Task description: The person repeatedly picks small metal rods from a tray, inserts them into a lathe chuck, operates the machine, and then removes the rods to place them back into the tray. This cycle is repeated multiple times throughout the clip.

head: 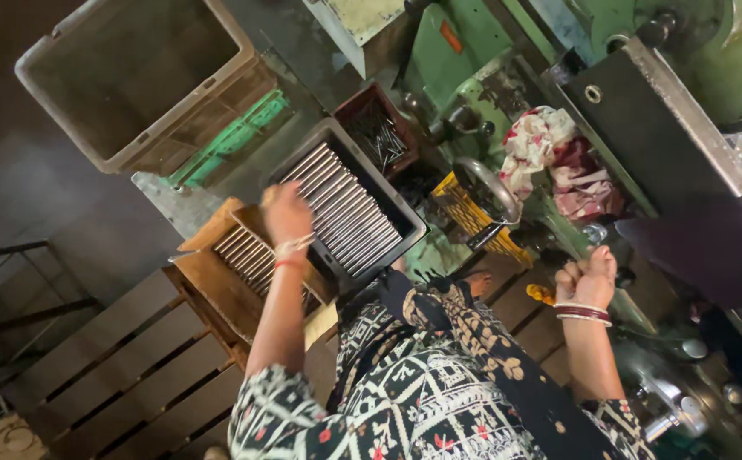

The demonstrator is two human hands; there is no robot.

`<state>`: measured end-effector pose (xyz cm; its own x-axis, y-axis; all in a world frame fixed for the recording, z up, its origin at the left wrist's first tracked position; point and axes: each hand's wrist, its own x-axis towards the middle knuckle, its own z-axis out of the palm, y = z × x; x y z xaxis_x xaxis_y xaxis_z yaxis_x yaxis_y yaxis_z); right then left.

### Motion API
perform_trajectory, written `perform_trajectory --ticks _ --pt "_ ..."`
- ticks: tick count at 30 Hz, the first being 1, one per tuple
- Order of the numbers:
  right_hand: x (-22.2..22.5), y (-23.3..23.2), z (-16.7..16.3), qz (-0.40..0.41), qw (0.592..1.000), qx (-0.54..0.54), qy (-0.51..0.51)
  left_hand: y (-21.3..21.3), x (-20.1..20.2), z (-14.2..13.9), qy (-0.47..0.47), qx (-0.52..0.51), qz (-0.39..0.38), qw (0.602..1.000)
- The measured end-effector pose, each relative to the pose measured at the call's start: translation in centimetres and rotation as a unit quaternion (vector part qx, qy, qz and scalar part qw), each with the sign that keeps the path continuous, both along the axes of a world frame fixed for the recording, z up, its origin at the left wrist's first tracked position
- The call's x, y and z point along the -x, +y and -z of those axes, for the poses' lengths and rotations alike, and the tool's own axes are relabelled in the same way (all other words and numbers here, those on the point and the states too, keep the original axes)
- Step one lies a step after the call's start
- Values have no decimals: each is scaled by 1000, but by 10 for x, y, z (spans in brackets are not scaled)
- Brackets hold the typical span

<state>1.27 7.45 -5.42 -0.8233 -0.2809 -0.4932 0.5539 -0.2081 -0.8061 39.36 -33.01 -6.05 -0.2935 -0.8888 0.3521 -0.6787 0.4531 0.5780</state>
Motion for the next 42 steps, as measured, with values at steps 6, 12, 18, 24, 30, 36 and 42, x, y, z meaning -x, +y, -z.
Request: perform_trajectory --ticks 6,12,18,24,30,36,42 --pt "18 -4 0 -4 1000 -5 -22 78 -106 15 -93 -97 -287 948" --pt "15 -40 0 -42 998 22 -45 120 -112 49 -221 -358 -213 882" --pt "9 -74 -23 -101 993 48 -31 116 -113 47 -158 -285 -104 940" --pt "1 -81 -34 -141 988 48 -44 73 -155 7 -79 -279 -120 950" --pt "-13 -89 -35 -206 973 55 -88 12 -143 -21 460 -372 -70 803" --pt "-26 -90 -27 -204 970 77 -106 85 -36 34 -114 -42 -131 984" --pt "-21 -55 -9 -176 975 72 -113 100 -54 49 17 -135 -41 990"
